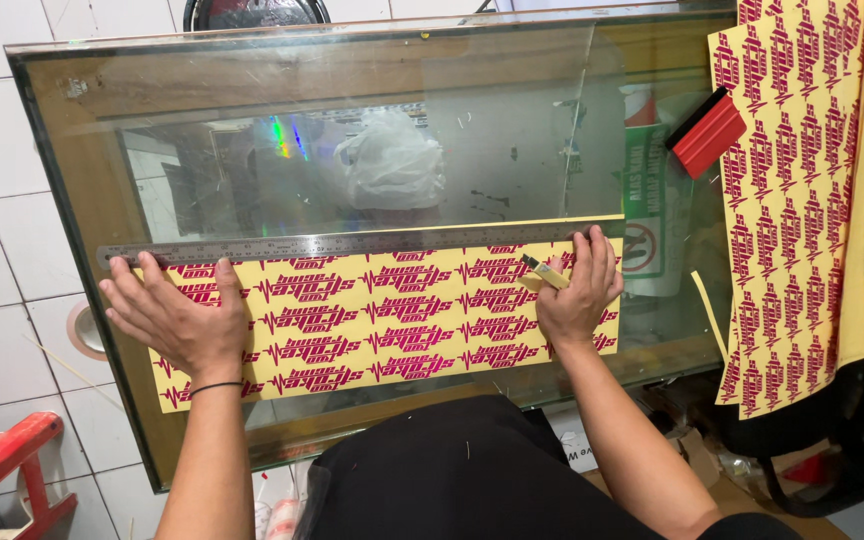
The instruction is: The person uses a metal ruler and a utility knife to cut a large sheet of yellow stickers with red text into smaller rectangular pieces on a glass table. They repeatedly align the ruler, cut along the edge, and separate the cut sections.
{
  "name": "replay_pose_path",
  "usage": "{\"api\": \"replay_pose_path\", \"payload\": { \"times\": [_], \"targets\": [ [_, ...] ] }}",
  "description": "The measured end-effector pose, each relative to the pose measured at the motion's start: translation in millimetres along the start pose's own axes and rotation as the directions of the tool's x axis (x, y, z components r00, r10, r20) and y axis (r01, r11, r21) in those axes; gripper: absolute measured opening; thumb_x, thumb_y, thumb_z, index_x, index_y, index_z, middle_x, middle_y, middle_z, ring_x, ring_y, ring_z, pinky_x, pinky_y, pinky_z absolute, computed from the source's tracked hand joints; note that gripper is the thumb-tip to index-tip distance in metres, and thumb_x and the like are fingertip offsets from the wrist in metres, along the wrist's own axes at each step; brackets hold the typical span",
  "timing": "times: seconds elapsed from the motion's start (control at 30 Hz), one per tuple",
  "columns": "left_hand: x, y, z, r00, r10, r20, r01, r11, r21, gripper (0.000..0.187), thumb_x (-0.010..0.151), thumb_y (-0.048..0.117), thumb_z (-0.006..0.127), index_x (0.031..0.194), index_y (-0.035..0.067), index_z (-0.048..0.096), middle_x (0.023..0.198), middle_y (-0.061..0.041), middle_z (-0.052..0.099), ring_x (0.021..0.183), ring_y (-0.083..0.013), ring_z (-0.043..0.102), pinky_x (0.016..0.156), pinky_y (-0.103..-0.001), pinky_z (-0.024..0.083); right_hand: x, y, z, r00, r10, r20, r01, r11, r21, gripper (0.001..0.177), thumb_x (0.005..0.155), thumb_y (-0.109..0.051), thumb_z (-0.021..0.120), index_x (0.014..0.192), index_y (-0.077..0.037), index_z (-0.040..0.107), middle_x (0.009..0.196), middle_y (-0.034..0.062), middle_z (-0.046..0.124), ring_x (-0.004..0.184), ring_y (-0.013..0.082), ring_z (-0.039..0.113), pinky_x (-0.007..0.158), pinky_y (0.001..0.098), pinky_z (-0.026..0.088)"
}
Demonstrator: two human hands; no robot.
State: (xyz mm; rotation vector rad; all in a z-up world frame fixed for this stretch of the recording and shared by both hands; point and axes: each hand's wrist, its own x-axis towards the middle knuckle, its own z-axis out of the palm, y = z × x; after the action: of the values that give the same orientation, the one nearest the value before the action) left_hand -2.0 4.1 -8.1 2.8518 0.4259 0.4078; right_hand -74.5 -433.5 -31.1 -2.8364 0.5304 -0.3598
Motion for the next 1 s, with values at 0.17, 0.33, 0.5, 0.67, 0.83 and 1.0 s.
{"api": "replay_pose_path", "payload": {
  "times": [0.17, 0.33, 0.5, 0.67, 0.83, 1.0],
  "targets": [
    [-0.7, -2.2, 1.9, 1.000, 0.009, -0.015, -0.009, 1.000, 0.002, 0.078, 0.105, 0.057, 0.059, 0.147, -0.008, 0.053, 0.156, -0.029, 0.038, 0.145, -0.0501, 0.027, 0.116, -0.066, 0.020, -0.5, 1.6, 1.9, 1.000, -0.019, -0.009, 0.019, 1.000, -0.021, 0.046, 0.097, -0.021, 0.058, 0.141, -0.006, 0.059, 0.157, 0.0141, 0.050, 0.145, 0.0353, 0.045, 0.109, 0.0568, 0.032],
    [-0.1, 1.4, -1.3, 1.000, -0.014, -0.005, 0.014, 0.999, -0.048, 0.076, 0.104, 0.056, 0.056, 0.145, -0.008, 0.053, 0.157, -0.029, 0.038, 0.146, -0.0504, 0.025, 0.116, -0.067, 0.017, -0.6, 1.6, 1.4, 1.000, -0.023, -0.013, 0.023, 0.999, -0.026, 0.047, 0.097, -0.022, 0.059, 0.140, -0.005, 0.059, 0.157, 0.0142, 0.050, 0.145, 0.0359, 0.045, 0.109, 0.0559, 0.032],
    [0.6, 2.1, -1.8, 1.000, -0.012, -0.010, 0.012, 0.999, -0.045, 0.075, 0.104, 0.055, 0.055, 0.145, -0.008, 0.053, 0.156, -0.029, 0.038, 0.145, -0.0508, 0.026, 0.116, -0.068, 0.018, -0.7, 2.4, 2.6, 1.000, -0.022, -0.008, 0.021, 0.999, -0.035, 0.047, 0.097, -0.021, 0.058, 0.141, -0.005, 0.059, 0.157, 0.0139, 0.049, 0.145, 0.0353, 0.045, 0.110, 0.0557, 0.032],
    [0.6, 3.2, -2.7, 1.000, -0.004, -0.014, 0.004, 0.999, -0.033, 0.073, 0.105, 0.053, 0.057, 0.145, -0.008, 0.053, 0.156, -0.029, 0.038, 0.145, -0.0507, 0.027, 0.115, -0.068, 0.019, -1.1, 4.0, 4.0, 0.999, -0.031, -0.015, 0.031, 0.999, -0.037, 0.048, 0.096, -0.020, 0.059, 0.142, -0.006, 0.059, 0.158, 0.0130, 0.049, 0.146, 0.0351, 0.045, 0.109, 0.0555, 0.032],
    [0.8, 3.0, -3.5, 1.000, -0.006, -0.005, 0.006, 1.000, -0.029, 0.072, 0.105, 0.053, 0.057, 0.145, -0.008, 0.053, 0.156, -0.029, 0.038, 0.145, -0.0506, 0.027, 0.116, -0.067, 0.019, -0.6, 3.2, 3.5, 0.999, -0.032, -0.014, 0.031, 0.998, -0.059, 0.048, 0.095, -0.020, 0.060, 0.142, -0.007, 0.059, 0.158, 0.0124, 0.049, 0.145, 0.0345, 0.046, 0.108, 0.0537, 0.033],
    [-1.8, 1.5, 4.3, 1.000, -0.004, -0.009, 0.004, 1.000, -0.019, 0.072, 0.105, 0.052, 0.057, 0.145, -0.007, 0.053, 0.155, -0.029, 0.038, 0.144, -0.0509, 0.028, 0.115, -0.068, 0.021, -0.3, 10.8, 1.8, 0.999, -0.039, -0.018, 0.038, 0.998, -0.051, 0.048, 0.096, -0.018, 0.059, 0.142, -0.006, 0.059, 0.158, 0.0126, 0.050, 0.145, 0.0350, 0.046, 0.109, 0.0548, 0.033]
  ]
}}
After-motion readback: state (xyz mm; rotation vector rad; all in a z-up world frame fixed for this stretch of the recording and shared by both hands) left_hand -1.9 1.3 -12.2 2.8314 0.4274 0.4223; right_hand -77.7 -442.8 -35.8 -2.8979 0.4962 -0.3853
